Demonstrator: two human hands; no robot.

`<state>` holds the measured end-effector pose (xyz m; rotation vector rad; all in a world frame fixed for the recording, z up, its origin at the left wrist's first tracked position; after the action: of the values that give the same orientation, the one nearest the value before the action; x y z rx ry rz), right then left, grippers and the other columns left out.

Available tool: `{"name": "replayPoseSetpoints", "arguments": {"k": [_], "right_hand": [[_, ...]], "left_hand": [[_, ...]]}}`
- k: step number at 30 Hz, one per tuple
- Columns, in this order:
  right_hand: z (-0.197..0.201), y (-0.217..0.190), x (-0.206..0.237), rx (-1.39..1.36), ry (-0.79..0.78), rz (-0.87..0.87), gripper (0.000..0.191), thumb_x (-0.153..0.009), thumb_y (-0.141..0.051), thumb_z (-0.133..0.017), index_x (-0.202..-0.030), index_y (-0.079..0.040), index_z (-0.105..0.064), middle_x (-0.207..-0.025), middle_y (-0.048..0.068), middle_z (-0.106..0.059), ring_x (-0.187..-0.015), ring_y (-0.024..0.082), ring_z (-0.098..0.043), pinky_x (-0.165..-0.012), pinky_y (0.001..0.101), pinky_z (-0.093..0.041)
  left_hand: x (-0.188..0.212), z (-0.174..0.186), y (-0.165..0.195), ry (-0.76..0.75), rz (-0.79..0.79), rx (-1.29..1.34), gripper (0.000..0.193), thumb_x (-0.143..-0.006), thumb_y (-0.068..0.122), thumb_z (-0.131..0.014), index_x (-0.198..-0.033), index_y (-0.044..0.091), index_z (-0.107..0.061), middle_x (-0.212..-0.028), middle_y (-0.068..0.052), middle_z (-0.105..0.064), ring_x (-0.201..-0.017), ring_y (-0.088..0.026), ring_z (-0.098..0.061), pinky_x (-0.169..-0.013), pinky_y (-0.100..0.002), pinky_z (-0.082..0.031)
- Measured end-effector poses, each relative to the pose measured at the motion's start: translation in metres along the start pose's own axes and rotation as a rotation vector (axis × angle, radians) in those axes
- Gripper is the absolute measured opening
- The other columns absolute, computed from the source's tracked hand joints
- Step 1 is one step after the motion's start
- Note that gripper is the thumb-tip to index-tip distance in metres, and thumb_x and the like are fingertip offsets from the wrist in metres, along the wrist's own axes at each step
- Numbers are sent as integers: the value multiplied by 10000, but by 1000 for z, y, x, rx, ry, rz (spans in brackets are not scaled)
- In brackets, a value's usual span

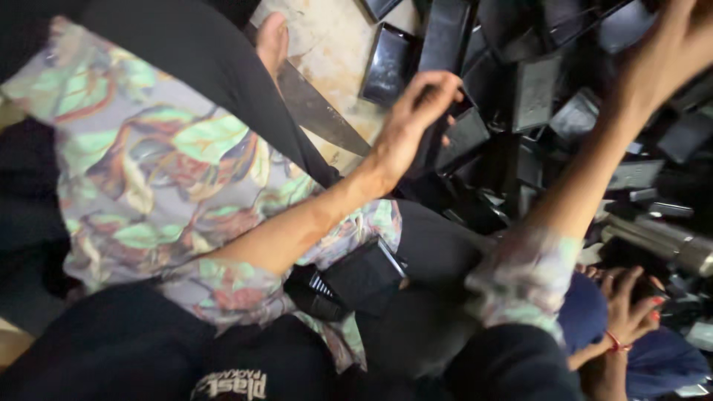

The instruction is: The person sits on the floor and repeatedly picks up small black rectangular boxes and inserts a smaller black component into each one. The person handles the boxes one at a time, aligning and pressing the component into place before setting the assembled unit aside.

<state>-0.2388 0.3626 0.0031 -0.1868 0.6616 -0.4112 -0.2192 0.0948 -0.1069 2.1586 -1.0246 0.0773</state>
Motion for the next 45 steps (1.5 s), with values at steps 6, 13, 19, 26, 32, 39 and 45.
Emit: {"name": "replayPoseSetpoints", "arguments": {"k": [6, 13, 19, 26, 32, 39, 45], "right_hand": [[74, -92, 87, -879, -565, -278, 316, -1009, -310, -645, -1135, -21, -661, -1022, -40, -662, -955, 83, -588, -909, 256, -478], [17, -107, 172, -561, -488, -589, 563, -1126, -484, -446, -1207, 11, -702, -935, -6, -609, -818, 68, -523, -689, 251, -415], [45, -130, 185, -799, -496, -756, 544, -1089, -468, -434, -1335, -32, -647, -833, -68, -581, -673, 23, -469, -554, 208, -351], [75, -167, 177, -583, -144, -332, 431, -1175, -185, -567, -1569, -14, -540, -1313, 45, -755, -1107, 61, -684, -979, 211, -568], [51, -171, 191, -626, -176, -450, 414, -1090, -131, -619, -1484, -20, -554, -1095, 11, -723, -910, 37, -600, -809, 192, -516], [51, -156, 195, -556, -146, -494, 412, -1090, -114, -626, -1486, -8, -579, -1002, -1, -641, -817, 55, -481, -708, 208, -388], [52, -165, 191, -630, -123, -484, 412, -1133, -140, -624, -1524, -17, -584, -1044, 0, -674, -863, 54, -551, -798, 225, -457]], "left_hand": [[-12, 20, 5, 129, -99, -130, 585, -997, 593, -589, -1145, 37, -692, -1051, -41, -599, -965, -113, -567, -863, -260, -466], [-3, -6, -3, -196, -120, -36, 471, -1019, 518, -585, -1185, 85, -667, -1168, 31, -608, -1152, -75, -537, -1028, -240, -411], [7, -20, 12, -254, -267, -331, 437, -1013, 485, -617, -1179, 92, -710, -1032, 7, -677, -1011, -93, -623, -910, -251, -495], [2, -15, 18, -179, -147, -106, 524, -1038, 544, -537, -1253, 109, -737, -1082, -51, -650, -1039, -163, -630, -907, -298, -483], [-6, -10, 16, -156, -225, -204, 594, -1020, 594, -491, -1266, 107, -723, -1232, -71, -704, -1229, -178, -592, -1093, -315, -389], [-13, -9, 5, -191, -275, -234, 534, -1044, 527, -541, -1301, 96, -722, -1222, -74, -710, -1221, -145, -604, -1103, -307, -422], [-11, -14, -4, -217, -280, -231, 533, -1055, 525, -524, -1302, 94, -716, -1248, -49, -729, -1255, -135, -599, -1101, -279, -419]]}}
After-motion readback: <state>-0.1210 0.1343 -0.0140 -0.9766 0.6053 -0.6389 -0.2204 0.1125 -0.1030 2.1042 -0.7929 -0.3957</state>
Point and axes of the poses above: each hand's wrist, its own x-axis away from the middle knuckle, its own z-axis out of the back of the hand, y = z × x, the point moved 7 cm from there along -x, towards the middle knuckle
